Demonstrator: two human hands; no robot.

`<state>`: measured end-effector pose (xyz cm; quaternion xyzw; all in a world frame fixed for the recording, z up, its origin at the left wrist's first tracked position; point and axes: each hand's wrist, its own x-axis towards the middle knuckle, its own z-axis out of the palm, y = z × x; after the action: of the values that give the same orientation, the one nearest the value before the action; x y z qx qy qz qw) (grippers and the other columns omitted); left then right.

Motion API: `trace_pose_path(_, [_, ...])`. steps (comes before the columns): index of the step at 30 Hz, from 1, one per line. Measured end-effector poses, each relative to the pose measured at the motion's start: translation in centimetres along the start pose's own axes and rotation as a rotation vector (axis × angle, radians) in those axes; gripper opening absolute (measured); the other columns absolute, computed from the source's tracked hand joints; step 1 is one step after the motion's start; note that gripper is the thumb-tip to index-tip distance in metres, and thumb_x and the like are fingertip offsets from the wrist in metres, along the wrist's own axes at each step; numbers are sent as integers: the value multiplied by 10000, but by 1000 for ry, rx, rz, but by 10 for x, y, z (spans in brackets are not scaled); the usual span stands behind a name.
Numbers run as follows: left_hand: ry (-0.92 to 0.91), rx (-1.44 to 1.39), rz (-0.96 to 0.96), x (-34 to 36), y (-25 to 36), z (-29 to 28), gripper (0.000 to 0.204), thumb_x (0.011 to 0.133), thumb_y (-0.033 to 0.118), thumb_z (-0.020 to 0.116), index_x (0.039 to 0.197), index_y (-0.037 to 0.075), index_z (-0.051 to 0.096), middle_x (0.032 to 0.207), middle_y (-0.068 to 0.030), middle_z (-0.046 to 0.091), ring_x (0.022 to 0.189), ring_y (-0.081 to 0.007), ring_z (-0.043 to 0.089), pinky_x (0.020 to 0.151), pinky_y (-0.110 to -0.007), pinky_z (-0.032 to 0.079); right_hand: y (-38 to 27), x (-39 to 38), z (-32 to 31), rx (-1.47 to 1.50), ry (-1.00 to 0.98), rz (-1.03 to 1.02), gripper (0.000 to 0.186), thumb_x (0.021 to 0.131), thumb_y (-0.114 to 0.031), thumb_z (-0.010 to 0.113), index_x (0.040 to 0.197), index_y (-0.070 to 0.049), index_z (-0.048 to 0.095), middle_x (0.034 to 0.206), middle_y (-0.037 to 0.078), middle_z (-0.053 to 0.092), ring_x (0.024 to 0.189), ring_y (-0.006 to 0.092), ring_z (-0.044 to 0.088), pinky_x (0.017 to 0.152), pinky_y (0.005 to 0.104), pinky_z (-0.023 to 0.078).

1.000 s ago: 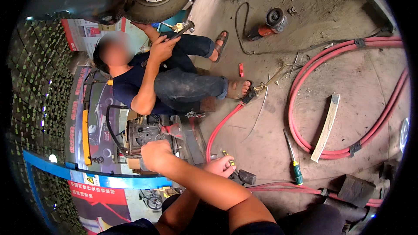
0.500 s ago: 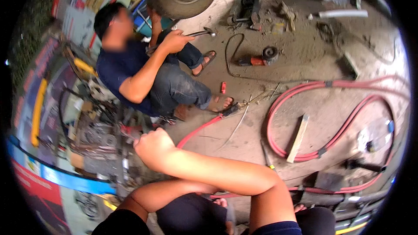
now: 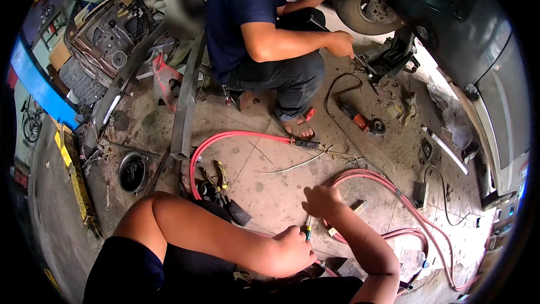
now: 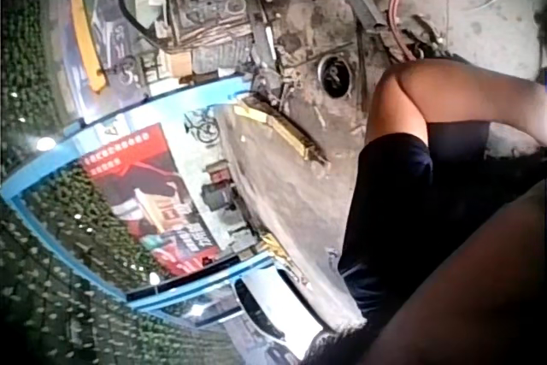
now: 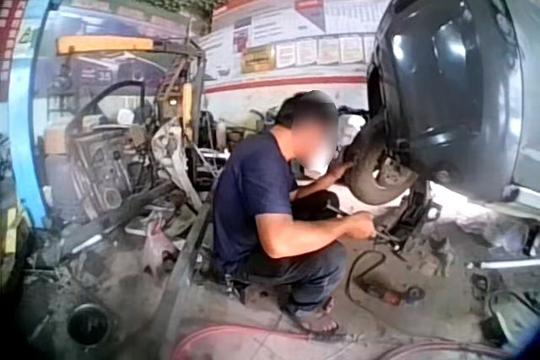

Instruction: The person sits on the floor and uses a screwdriver to strip the outer insulation of a red hose. They hold the hose with one hand and scrape the surface with the tool in the other. Another person is visible in the background welding metal parts.

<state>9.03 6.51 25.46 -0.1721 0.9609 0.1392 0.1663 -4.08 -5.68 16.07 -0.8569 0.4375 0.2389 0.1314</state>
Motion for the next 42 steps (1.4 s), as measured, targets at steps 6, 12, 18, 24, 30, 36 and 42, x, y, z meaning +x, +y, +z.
trace_pose_path(6, [-88, -300, 76, -11, -12, -5, 306, 810, 294, 647, 970, 43, 577, 867, -144, 652, 799, -323, 667, 681, -456, 521, -13, 19, 155, 37, -479, -223, 402, 881, -353, 548, 1115, -39, 637, 1092, 173, 684, 1060, 327, 650, 852, 475, 522])
trace_pose_path(12, [-104, -376, 88, -16, -21, -9, 331, 827, 312, 639, 1005, 47, 549, 853, -161, 644, 794, -369, 659, 701, -487, 528, 1, 9, 236, 62, -655, -262, 368, 854, -314, 563, 1065, -40, 687, 1119, 147, 686, 1069, 305, 654, 869, 480, 522])
trace_pose_path(18, [-130, -358, 108, -5, -19, 1, 356, 841, 319, 633, 1011, 21, 535, 843, -171, 636, 795, -375, 653, 695, -493, 527, 31, 19, 204, 182, -441, -76, 392, 844, -341, 574, 1081, -48, 684, 1122, 121, 691, 1060, 308, 658, 849, 488, 536])
trace_pose_path(24, [-257, -373, 145, 9, -10, -7, 343, 842, 310, 632, 987, 12, 542, 827, -181, 639, 799, -379, 653, 660, -490, 538, 49, 25, 199, 287, -340, -90, 469, 882, -434, 543, 1116, -41, 645, 1132, 172, 664, 1068, 340, 634, 895, 456, 509])
trace_pose_path(30, [-186, -390, 109, 13, -17, -2, 334, 841, 308, 632, 977, 15, 547, 805, -181, 637, 789, -378, 654, 666, -491, 538, 40, 26, 206, 366, -402, -224, 490, 874, -458, 540, 1084, -32, 662, 1085, 201, 669, 1051, 356, 628, 903, 444, 492])
trace_pose_path(36, [-212, -424, 147, 7, -14, -4, 342, 849, 317, 630, 990, 16, 546, 848, -186, 634, 782, -381, 649, 693, -492, 533, 37, 23, 195, 306, -354, -154, 492, 851, -405, 542, 1136, -18, 647, 1111, 210, 666, 1053, 361, 640, 913, 451, 504])
trace_pose_path(42, [-187, -396, 242, 4, -27, 11, 341, 861, 320, 619, 1000, 14, 564, 840, -198, 640, 809, -375, 651, 705, -486, 536, 42, 21, 183, 302, -395, -89, 526, 868, -452, 538, 1182, -39, 622, 1156, 192, 654, 1108, 346, 617, 936, 448, 495])
